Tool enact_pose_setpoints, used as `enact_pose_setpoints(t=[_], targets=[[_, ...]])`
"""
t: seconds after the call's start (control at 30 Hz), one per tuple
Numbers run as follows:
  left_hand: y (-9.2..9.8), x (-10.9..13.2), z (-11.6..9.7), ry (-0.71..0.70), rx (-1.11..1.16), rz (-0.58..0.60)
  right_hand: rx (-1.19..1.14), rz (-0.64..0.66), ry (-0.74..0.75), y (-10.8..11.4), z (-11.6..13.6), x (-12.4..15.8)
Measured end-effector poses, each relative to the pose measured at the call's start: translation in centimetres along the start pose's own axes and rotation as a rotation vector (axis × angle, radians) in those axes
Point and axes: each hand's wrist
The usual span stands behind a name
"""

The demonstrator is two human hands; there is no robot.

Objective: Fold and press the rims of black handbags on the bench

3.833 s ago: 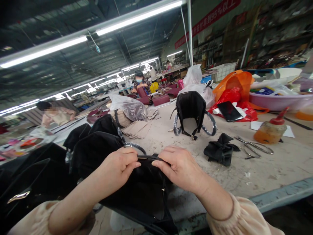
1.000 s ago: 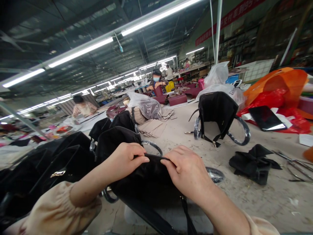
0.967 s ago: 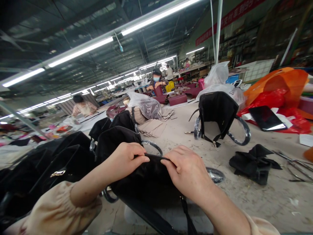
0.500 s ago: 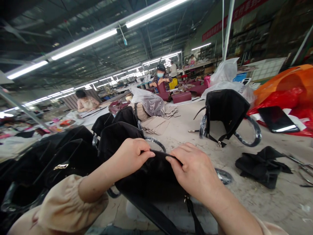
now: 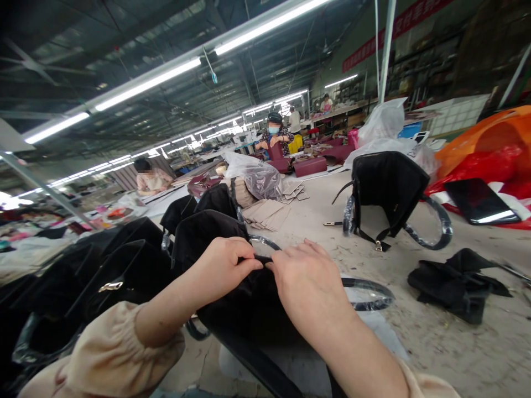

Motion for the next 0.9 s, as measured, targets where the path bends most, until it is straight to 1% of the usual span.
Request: enact_pose_setpoints(t=[0.1, 0.2, 0.37, 0.5, 0.63, 0.73, 0.8, 0.9], targets=[[0.2, 0.6, 0.8, -0.015, 0.045, -0.003, 0.021, -0.005, -0.029, -0.4, -0.2, -0.1], [0.3, 1.4, 1.5, -0.011, 0.055, -0.036, 0.015, -0.021, -0.04, -0.4, -0.1, -0.1], [0.2, 2.0, 1.5, -0.001, 0.087, -0.067, -0.029, -0.002, -0.046, 0.4, 0.2, 0.2], [0.2, 1.5, 0.1, -0.005, 0.084, -0.077, 0.011, -0.01, -0.065, 1.8, -0.8, 1.7], [0.1, 0.3, -2.1, -0.036, 0.046, -0.016, 0.069, -0.033, -0.09, 3.6, -2.3, 3.7], [-0.3, -0.6, -3.5, -0.043, -0.022, 0.022, 0.093, -0.034, -0.134, 4.4, -3.0, 4.5], [-0.6, -1.0, -4.0, -0.036, -0.063, 0.029, 0.113, -0.014, -0.165, 4.6, -3.2, 4.6], [-0.9, -1.5, -4.1, -0.025, -0.106, 0.035, 0.13, 0.023, -0.206, 4.7, -3.3, 4.4]])
Point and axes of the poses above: each hand's wrist, its own x-axis away from the middle knuckle, its own y-axis out of the back of the hand, z = x × y, and after that the axes turned 5 degrees about -y, right-handed
